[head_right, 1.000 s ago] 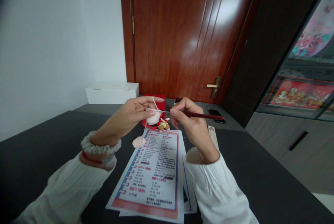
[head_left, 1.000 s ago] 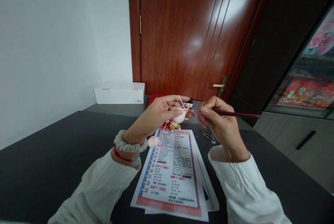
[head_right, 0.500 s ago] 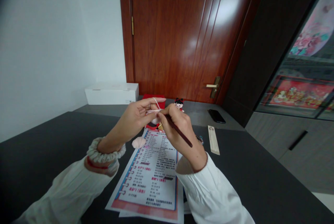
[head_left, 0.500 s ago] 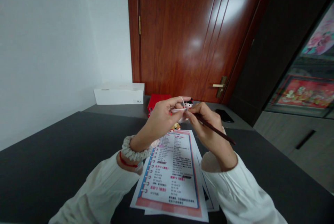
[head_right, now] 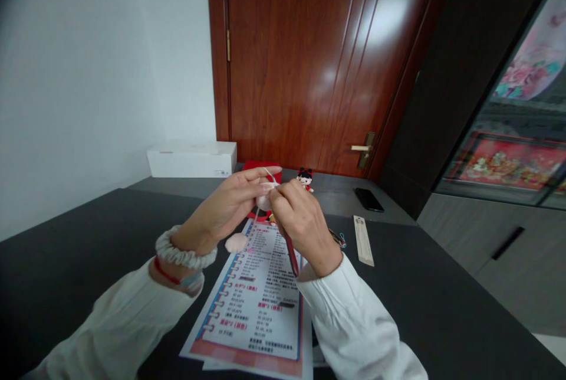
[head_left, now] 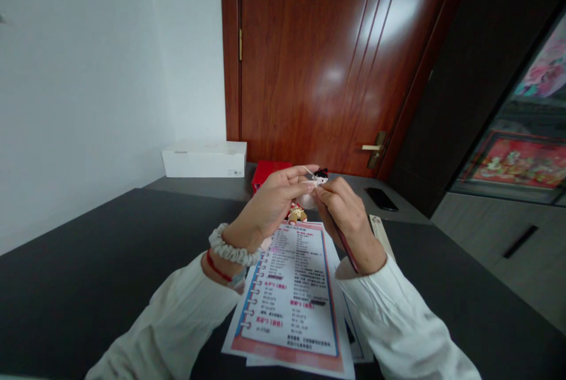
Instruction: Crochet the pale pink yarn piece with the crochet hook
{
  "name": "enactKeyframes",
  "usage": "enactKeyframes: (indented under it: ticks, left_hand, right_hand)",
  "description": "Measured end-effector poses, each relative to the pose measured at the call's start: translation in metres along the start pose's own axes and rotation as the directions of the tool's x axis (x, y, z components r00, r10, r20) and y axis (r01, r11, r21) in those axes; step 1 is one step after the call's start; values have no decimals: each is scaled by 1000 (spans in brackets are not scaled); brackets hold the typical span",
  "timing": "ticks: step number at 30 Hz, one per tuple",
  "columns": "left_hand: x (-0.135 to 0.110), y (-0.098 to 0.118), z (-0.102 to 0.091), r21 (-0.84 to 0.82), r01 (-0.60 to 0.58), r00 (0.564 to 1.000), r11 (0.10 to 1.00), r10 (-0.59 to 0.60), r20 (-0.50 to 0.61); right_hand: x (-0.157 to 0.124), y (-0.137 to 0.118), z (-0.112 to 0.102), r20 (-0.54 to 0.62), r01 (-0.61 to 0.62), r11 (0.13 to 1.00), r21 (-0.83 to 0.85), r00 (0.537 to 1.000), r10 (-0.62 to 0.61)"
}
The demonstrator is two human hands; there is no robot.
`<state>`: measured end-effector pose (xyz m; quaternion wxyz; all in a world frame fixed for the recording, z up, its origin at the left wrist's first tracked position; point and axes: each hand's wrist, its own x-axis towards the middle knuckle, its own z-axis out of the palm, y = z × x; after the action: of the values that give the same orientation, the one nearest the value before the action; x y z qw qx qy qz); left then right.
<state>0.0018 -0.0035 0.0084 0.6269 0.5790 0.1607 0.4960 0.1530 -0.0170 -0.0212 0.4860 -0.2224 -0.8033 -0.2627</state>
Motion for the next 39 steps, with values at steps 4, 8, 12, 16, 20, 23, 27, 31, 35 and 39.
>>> enactKeyframes:
  ticks: [4, 8, 12, 16, 20, 23, 27, 31, 35, 39]
  left_hand:
    - [-2, 5, 1, 225, -78, 996, 971, 86, -27]
    - [-3, 7, -6, 389, -165, 986, 906, 165, 36]
    - [-3, 6, -15, 421, -195, 981, 886, 179, 76]
    - [-5, 5, -17, 460, -198, 980, 865, 176, 90]
    - [-8, 5, -13, 451, -207, 978, 868, 180, 102]
    - [-8, 6, -9, 435, -213, 977, 875, 192, 92]
    - [-5, 7, -4, 363, -212, 977, 907, 197, 77]
    - [-2, 6, -3, 251, -199, 980, 947, 185, 78]
    - [-1, 4, -2, 176, -156, 984, 972, 137, 114]
    - [-1, 2, 3, 134, -94, 991, 987, 80, 104]
  right_hand:
    - [4, -5, -2, 11, -72, 997, 8, 997, 72]
    - [5, -10, -9, -1, -133, 979, 152, 991, 135]
    - [3, -13, -20, 10, -323, 881, 346, 940, 341]
    - [0, -8, -23, 54, -472, 605, 641, 814, 578]
    - [2, 1, -16, 208, -444, 228, 867, 737, 644]
    - [7, 0, -8, 253, -418, 116, 901, 724, 642]
    - [9, -7, 2, 62, -364, 378, 851, 784, 617]
    - [6, -12, 8, -152, -268, 767, 583, 891, 427]
    - [1, -8, 8, -202, -83, 946, 314, 967, 152]
    - [-2, -2, 10, -171, -49, 994, 102, 983, 66]
